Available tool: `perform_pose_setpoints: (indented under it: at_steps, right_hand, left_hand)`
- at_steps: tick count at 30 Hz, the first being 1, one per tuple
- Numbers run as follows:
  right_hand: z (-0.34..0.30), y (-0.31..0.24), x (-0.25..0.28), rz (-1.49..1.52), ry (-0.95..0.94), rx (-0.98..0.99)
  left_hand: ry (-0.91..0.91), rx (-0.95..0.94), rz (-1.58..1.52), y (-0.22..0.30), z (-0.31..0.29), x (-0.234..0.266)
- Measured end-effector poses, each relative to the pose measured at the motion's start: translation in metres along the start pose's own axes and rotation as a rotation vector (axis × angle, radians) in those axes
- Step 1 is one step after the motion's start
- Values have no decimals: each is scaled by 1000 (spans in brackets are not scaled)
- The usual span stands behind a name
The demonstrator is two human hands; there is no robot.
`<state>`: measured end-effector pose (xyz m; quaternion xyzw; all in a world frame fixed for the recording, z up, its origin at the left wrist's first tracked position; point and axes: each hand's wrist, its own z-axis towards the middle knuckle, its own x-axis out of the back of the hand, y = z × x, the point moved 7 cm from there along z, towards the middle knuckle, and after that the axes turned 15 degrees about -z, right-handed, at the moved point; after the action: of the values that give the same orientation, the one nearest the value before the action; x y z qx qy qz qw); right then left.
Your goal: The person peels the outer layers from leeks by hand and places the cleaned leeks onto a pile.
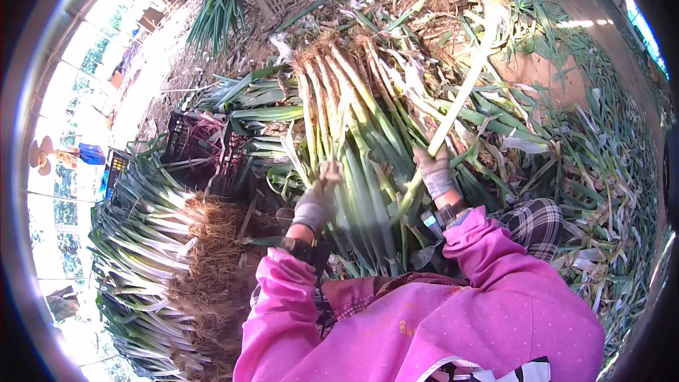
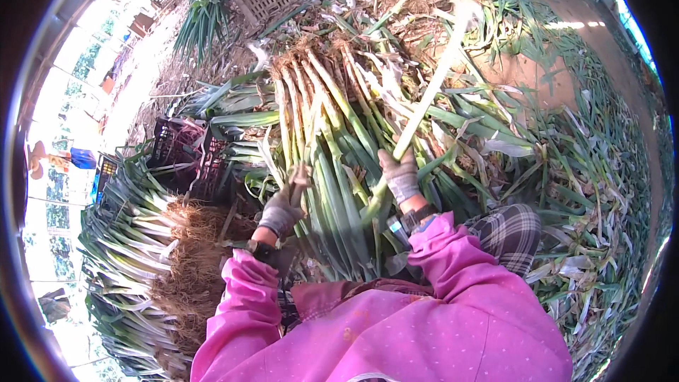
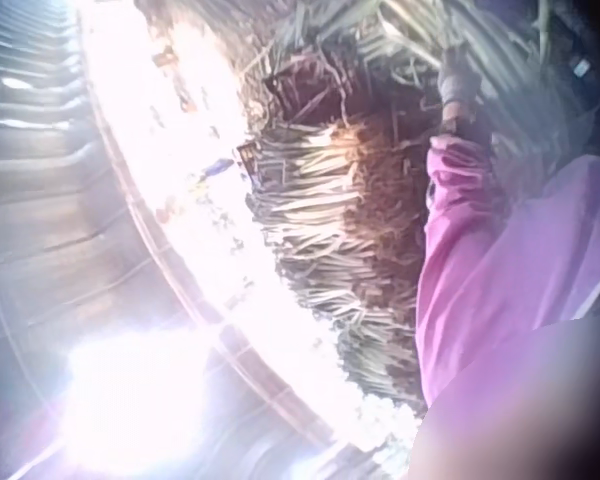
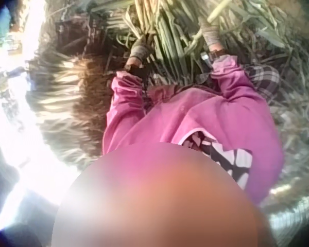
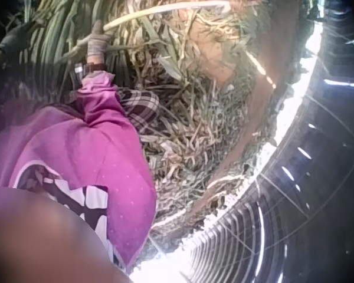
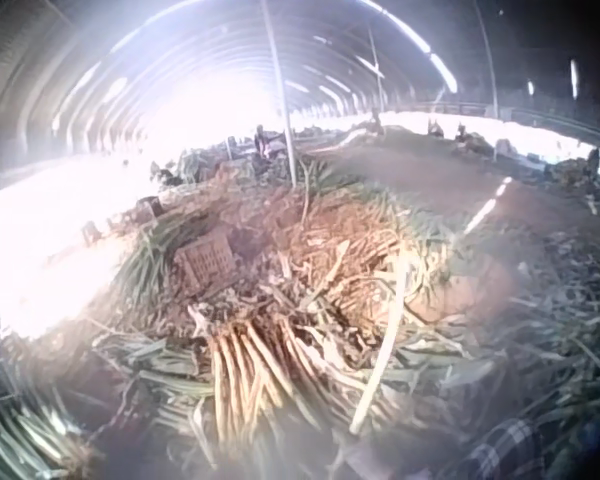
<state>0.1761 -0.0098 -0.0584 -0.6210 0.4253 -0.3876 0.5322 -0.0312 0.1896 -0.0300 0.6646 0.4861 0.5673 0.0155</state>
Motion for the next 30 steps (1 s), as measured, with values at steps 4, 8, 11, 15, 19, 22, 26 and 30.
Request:
perform_pose_setpoints:
  at_steps: [4, 8, 11, 15, 19, 22, 26, 30]
  right_hand:
    - [10, 18, -32, -44, -84, -247]
    - [-31, 44, -100, -1, -356, -433]
    - [-29, 95, -131, -236, -356, -253]
    - [-21, 103, -151, -587, -280, -213]
    - [2, 109, -157, -877, -160, -83]
    - [13, 125, -173, -983, -201, -157]
    - [27, 119, -185, -1191, -172, -98]
    - [16, 102, -194, -1272, -391, -322]
  left_hand:
    - [-106, -23, -14, 3, -15, -8]
    - [-233, -3, -46, 3, -18, -1]
    - [-271, 19, -11, 3, -6, 2]
    - [-182, 27, 16, -40, 16, -2]
    - [-186, -19, 61, -42, 39, 5]
    - [-97, -66, 89, -47, 65, 7]
    - [-63, -105, 84, -19, 91, 21]
    - [-34, -77, 137, -38, 97, 19]
